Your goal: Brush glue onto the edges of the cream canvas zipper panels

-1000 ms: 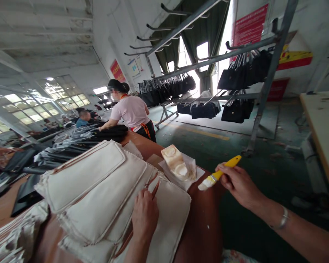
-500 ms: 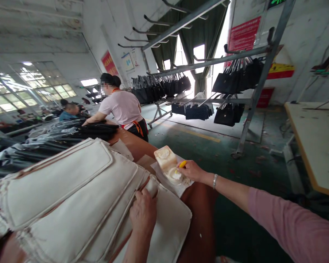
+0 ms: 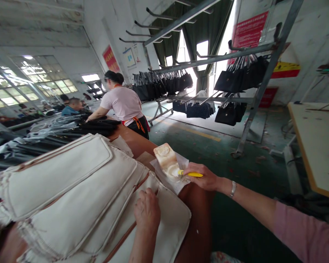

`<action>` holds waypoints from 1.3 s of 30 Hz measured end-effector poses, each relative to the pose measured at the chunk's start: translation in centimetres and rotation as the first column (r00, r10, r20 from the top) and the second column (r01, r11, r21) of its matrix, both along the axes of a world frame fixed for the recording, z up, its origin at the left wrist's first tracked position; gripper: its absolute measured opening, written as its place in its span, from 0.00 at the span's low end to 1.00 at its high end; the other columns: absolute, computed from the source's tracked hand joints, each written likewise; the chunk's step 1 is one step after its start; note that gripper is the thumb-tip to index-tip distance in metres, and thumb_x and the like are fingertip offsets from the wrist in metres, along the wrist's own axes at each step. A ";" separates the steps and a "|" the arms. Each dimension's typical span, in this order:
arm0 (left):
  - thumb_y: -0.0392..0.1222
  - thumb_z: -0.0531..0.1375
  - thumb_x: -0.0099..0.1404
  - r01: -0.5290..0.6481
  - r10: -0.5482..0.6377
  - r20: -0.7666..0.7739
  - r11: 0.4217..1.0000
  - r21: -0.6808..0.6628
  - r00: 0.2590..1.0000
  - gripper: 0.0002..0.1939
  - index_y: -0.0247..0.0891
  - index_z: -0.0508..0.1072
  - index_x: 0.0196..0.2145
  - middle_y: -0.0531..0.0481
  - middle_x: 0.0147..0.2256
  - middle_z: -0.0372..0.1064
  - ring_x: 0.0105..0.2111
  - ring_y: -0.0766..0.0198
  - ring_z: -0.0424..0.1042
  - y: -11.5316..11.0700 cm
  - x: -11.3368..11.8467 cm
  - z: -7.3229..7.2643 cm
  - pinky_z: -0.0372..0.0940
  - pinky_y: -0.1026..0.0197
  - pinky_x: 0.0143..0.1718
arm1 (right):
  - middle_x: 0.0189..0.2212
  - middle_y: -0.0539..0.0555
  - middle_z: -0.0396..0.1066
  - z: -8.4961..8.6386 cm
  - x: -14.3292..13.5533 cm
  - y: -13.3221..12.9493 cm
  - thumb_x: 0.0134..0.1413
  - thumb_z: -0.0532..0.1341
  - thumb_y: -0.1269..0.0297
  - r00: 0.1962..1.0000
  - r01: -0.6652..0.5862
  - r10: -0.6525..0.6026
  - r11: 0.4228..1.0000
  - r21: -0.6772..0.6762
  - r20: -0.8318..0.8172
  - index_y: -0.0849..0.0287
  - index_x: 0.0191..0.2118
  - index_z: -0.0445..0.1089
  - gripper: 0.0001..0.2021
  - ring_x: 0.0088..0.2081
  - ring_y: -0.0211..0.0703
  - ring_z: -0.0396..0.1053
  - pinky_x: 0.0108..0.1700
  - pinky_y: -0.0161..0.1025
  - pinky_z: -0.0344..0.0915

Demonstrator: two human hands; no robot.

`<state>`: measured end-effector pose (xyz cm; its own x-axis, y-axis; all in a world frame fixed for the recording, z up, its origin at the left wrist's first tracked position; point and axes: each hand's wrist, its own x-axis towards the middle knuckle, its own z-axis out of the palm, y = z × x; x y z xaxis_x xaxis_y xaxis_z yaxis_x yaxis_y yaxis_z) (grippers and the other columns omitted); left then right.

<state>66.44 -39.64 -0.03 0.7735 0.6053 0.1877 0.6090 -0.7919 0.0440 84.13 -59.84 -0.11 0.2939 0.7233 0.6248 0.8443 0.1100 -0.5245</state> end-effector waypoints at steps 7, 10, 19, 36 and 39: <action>0.41 0.56 0.62 0.160 -0.111 0.146 0.908 -0.387 0.983 0.11 0.38 0.76 0.38 0.45 0.36 0.77 0.38 0.55 0.75 1.2 -1.2 0.0 0.64 0.60 0.37 | 0.31 0.53 0.70 -0.5 -1.0 -0.3 0.63 0.58 0.58 0.906 0.200 -0.136 0.972 0.122 -0.401 0.60 0.38 0.73 0.11 0.29 0.39 0.67 0.32 0.35 0.63; 0.43 0.55 0.62 0.254 -0.149 0.239 0.828 -0.501 0.959 0.14 0.39 0.77 0.42 0.48 0.37 0.78 0.37 0.59 0.75 1.0 -2.3 0.3 0.64 0.62 0.38 | 0.24 0.49 0.67 1.2 -2.6 -0.7 0.62 0.59 0.53 0.749 0.244 -0.038 0.944 0.222 -0.662 0.61 0.35 0.69 0.14 0.21 0.35 0.60 0.22 0.32 0.56; 0.53 0.59 0.62 0.459 -0.131 0.486 0.603 -0.653 0.864 0.18 0.39 0.78 0.42 0.48 0.35 0.77 0.36 0.59 0.75 -1.5 -4.1 0.8 0.66 0.62 0.37 | 0.19 0.48 0.63 3.4 -6.9 1.9 0.59 0.61 0.54 0.804 0.159 -0.028 0.973 0.169 -0.594 0.60 0.27 0.66 0.16 0.22 0.36 0.61 0.26 0.32 0.58; 0.41 0.57 0.67 0.659 -0.492 0.580 0.745 -0.105 0.649 0.09 0.42 0.76 0.43 0.49 0.35 0.73 0.34 0.66 0.74 -4.9 -7.0 0.0 0.66 0.68 0.36 | 0.18 0.47 0.62 4.9 -5.0 0.4 0.60 0.59 0.56 0.807 0.281 -0.125 0.941 0.190 -0.577 0.61 0.29 0.68 0.14 0.21 0.35 0.59 0.25 0.33 0.56; 0.40 0.58 0.67 0.665 -0.546 0.555 0.747 -0.018 0.628 0.09 0.41 0.75 0.43 0.49 0.35 0.74 0.34 0.66 0.74 -5.1 -7.3 -0.2 0.67 0.68 0.36 | 0.17 0.46 0.61 5.3 -5.5 0.2 0.60 0.58 0.56 0.765 0.075 0.000 0.993 0.089 -0.644 0.62 0.30 0.68 0.14 0.20 0.34 0.57 0.23 0.32 0.54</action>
